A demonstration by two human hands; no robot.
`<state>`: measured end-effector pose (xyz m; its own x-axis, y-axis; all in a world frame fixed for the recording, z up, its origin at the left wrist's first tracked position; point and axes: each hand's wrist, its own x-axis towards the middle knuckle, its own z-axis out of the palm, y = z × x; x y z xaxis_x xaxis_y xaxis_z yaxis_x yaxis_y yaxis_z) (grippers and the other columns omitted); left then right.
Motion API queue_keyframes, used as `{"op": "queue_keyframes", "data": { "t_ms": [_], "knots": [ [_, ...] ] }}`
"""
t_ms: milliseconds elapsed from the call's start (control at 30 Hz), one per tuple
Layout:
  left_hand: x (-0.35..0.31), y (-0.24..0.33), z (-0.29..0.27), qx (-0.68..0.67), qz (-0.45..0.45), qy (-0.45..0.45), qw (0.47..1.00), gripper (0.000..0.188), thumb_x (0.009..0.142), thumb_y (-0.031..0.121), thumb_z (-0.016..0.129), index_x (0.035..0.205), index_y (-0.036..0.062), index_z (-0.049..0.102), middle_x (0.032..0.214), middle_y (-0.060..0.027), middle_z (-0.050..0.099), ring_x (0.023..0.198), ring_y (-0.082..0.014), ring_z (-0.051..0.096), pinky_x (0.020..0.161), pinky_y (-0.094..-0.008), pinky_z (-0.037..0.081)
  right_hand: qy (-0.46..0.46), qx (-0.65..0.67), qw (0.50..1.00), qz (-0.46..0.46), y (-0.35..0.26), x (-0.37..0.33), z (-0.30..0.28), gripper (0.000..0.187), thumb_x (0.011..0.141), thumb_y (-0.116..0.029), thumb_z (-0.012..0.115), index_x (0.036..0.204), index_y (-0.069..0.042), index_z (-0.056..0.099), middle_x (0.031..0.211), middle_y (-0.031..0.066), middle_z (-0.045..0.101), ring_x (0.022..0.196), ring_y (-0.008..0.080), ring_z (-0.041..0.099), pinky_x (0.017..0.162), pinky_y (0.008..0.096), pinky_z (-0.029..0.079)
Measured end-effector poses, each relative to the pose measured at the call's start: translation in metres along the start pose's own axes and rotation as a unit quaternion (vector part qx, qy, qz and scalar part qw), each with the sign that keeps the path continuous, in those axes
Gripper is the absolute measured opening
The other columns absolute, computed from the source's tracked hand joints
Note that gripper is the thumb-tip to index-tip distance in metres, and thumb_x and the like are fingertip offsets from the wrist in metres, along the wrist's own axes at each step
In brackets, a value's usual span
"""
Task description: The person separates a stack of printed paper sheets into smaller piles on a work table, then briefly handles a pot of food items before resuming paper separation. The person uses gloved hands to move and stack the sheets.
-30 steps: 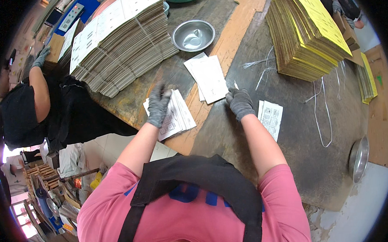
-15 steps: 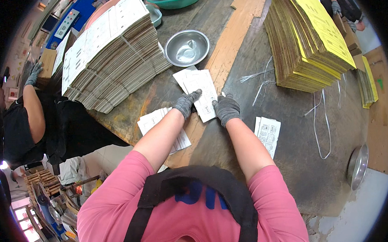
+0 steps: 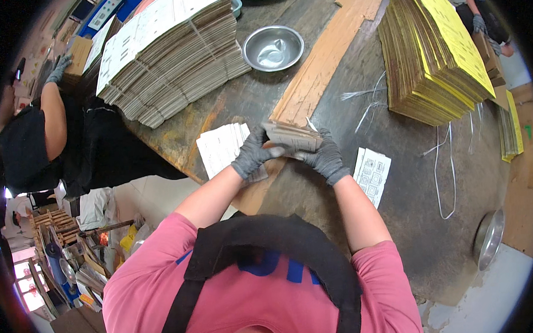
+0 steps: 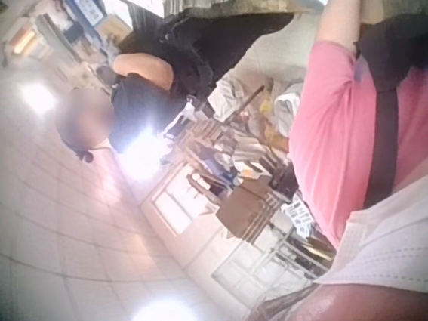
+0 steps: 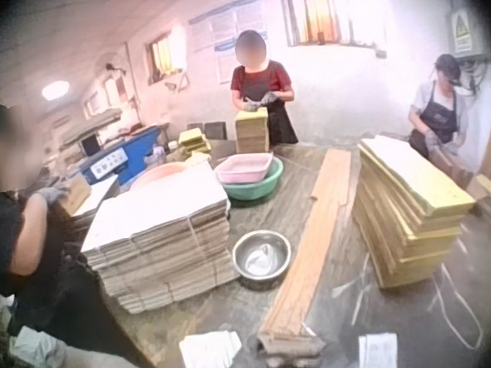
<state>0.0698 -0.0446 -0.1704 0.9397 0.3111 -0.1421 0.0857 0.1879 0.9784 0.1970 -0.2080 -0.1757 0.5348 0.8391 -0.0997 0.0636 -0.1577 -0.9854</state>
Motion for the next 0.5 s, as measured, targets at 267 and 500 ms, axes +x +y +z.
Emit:
{"op": "queue_keyframes", "data": {
  "t_ms": [267,500],
  "knots": [
    [-0.018,0.009,0.024,-0.04,0.047,-0.024,0.998,0.079,0.068,0.02,0.069,0.131,0.005,0.023,0.118,-0.0106,0.045,0.111,-0.0201,0.041,0.095,-0.032,0.032,-0.004,0.102,0.995,0.005,-0.032,-0.023,0.01,0.07,0.058,-0.032,0.077,0.11,-0.001,0.042,0.102,0.008,0.054,0.095,0.0159,0.049,0.083,0.0295,0.042],
    [-0.054,0.035,0.06,-0.038,0.058,0.026,0.997,0.091,0.069,0.032,0.068,0.134,0.0053,0.011,0.13,-0.0153,0.032,0.122,-0.0247,0.028,0.1,-0.0328,0.024,-0.065,0.254,0.962,0.07,-0.041,-0.046,0.015,0.074,0.056,-0.036,0.077,0.114,-0.002,0.046,0.103,0.0073,0.055,0.097,0.0194,0.051,0.083,0.0308,0.042]
  ]
}}
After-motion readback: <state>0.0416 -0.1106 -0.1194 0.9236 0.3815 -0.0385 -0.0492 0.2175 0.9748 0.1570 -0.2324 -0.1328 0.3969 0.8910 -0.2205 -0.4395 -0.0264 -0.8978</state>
